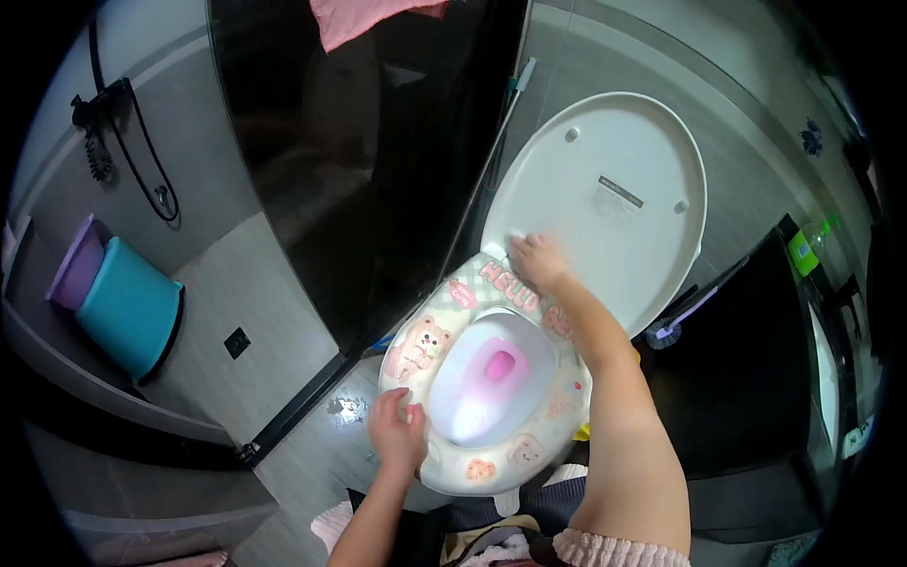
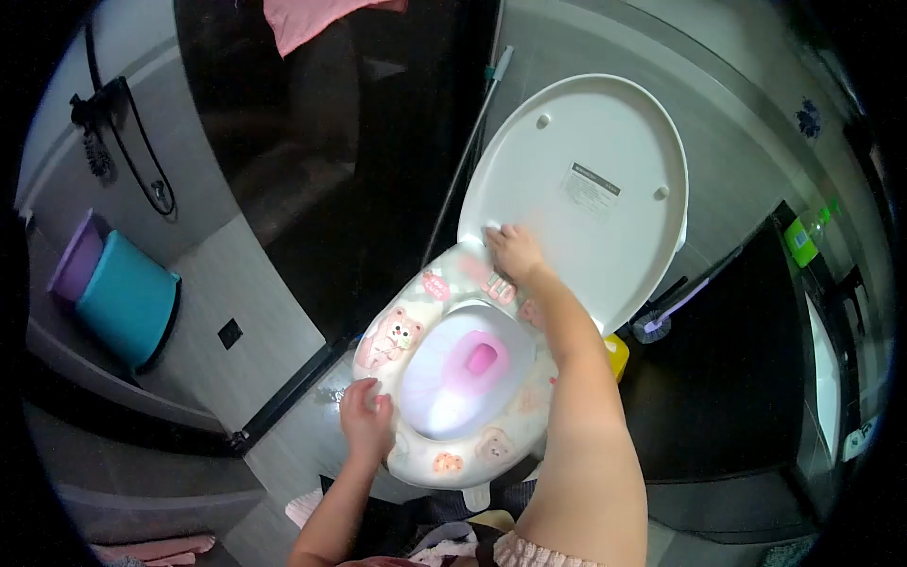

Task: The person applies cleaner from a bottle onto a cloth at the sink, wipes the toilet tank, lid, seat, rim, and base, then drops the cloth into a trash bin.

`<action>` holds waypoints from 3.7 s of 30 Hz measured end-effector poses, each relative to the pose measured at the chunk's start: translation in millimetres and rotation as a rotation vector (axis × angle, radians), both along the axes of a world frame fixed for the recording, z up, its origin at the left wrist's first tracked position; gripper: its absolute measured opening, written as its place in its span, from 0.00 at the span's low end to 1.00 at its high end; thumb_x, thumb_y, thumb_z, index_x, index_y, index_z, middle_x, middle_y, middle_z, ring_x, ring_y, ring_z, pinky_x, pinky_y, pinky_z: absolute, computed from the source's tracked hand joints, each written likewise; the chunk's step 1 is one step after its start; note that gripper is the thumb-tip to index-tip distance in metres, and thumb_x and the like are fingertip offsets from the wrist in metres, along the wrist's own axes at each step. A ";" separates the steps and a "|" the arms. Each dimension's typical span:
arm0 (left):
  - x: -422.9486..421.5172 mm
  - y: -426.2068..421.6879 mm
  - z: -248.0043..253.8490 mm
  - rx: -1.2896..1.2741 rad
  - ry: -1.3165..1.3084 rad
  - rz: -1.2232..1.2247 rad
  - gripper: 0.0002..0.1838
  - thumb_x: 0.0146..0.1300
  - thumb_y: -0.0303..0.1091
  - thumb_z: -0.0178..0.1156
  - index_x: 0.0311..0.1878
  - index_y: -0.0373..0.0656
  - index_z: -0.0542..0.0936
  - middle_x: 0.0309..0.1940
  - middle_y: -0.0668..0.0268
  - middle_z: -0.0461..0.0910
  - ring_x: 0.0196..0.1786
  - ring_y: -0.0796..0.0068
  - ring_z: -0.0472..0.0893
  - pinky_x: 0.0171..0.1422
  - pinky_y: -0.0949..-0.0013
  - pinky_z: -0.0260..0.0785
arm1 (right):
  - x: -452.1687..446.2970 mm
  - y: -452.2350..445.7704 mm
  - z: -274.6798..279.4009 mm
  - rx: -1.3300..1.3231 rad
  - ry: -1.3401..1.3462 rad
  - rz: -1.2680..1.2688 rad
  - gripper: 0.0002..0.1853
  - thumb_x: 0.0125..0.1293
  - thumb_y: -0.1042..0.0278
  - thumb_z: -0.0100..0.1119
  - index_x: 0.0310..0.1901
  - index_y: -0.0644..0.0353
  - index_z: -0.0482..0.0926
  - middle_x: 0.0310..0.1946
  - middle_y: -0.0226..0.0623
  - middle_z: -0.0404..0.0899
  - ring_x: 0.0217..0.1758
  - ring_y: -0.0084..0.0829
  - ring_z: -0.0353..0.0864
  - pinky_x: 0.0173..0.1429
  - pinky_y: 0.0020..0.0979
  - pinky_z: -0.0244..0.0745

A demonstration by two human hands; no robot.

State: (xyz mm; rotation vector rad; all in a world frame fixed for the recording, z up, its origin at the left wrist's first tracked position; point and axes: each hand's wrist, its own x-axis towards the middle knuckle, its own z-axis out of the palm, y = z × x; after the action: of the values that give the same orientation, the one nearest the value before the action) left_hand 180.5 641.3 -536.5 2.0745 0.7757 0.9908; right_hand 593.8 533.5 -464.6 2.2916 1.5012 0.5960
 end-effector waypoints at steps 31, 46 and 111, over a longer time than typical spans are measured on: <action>-0.2 3.2 -7.3 0.024 -0.018 0.006 0.17 0.53 0.31 0.65 0.49 0.44 0.81 0.48 0.59 0.81 0.53 0.54 0.78 0.60 0.56 0.69 | -6.9 58.5 -43.3 0.896 1.016 -0.394 0.12 0.70 0.61 0.50 0.44 0.60 0.77 0.39 0.49 0.80 0.40 0.48 0.81 0.45 0.45 0.75; -8.2 1.7 -5.4 0.020 0.049 -0.004 0.18 0.56 0.31 0.63 0.52 0.44 0.81 0.52 0.58 0.80 0.54 0.51 0.77 0.60 0.54 0.69 | -66.1 -201.8 14.4 -0.256 -0.074 -0.268 0.10 0.64 0.62 0.54 0.42 0.46 0.85 0.43 0.35 0.81 0.53 0.36 0.78 0.55 0.38 0.70; -3.0 -6.0 5.4 -0.057 0.037 -0.105 0.18 0.59 0.26 0.61 0.53 0.33 0.77 0.53 0.53 0.75 0.57 0.51 0.76 0.64 0.56 0.68 | -181.3 -202.5 -44.2 0.828 0.335 -0.681 0.15 0.59 0.72 0.58 0.48 0.65 0.73 0.45 0.49 0.77 0.55 0.46 0.76 0.61 0.43 0.66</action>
State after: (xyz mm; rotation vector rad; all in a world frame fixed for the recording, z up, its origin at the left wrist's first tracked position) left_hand 177.5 635.3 -531.1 2.0677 0.6974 0.8658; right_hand 412.5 330.9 -508.8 3.4167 0.4705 0.7261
